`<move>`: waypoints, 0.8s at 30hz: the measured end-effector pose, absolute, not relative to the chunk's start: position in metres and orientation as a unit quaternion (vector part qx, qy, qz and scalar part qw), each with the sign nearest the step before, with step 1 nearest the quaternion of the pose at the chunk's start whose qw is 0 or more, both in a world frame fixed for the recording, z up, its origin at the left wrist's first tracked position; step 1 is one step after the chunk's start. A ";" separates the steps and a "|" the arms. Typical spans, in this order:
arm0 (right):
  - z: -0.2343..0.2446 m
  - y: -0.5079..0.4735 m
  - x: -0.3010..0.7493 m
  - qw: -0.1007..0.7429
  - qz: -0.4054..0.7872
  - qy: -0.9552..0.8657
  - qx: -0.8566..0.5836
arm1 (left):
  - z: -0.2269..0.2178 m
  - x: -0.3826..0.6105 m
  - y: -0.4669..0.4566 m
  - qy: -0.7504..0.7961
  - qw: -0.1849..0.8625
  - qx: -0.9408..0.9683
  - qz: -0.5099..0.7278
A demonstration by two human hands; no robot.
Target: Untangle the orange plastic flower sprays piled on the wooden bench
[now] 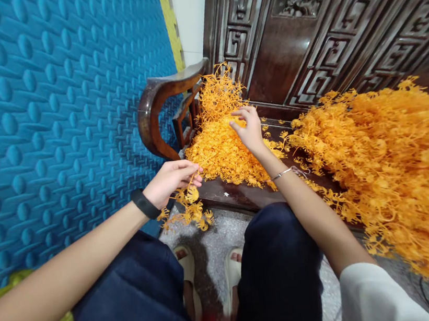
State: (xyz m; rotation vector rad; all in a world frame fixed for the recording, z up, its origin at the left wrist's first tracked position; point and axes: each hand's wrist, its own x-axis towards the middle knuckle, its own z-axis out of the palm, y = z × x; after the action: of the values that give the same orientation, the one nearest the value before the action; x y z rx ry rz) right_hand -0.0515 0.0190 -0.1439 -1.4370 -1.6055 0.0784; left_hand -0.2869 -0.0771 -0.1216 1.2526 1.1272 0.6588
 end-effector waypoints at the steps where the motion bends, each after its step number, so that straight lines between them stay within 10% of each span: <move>1: -0.140 0.010 -0.061 0.484 0.075 -0.673 -0.555 | -0.123 -0.286 -0.077 0.490 0.618 0.540 0.294; 10: -0.123 -0.090 -0.133 0.232 0.302 -0.788 -0.484 | -0.126 -0.282 -0.077 0.508 0.575 0.491 0.413; 24: -0.130 -0.066 -0.136 0.382 0.524 -0.603 -0.465 | -0.123 -0.298 -0.079 0.448 0.625 0.547 0.331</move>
State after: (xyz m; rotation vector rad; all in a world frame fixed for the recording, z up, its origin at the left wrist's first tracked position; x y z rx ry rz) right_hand -0.1355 -0.0662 -0.1296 -1.1863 -1.5370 1.3366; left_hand -0.2982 -0.0790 -0.1233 1.2559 1.0284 0.7589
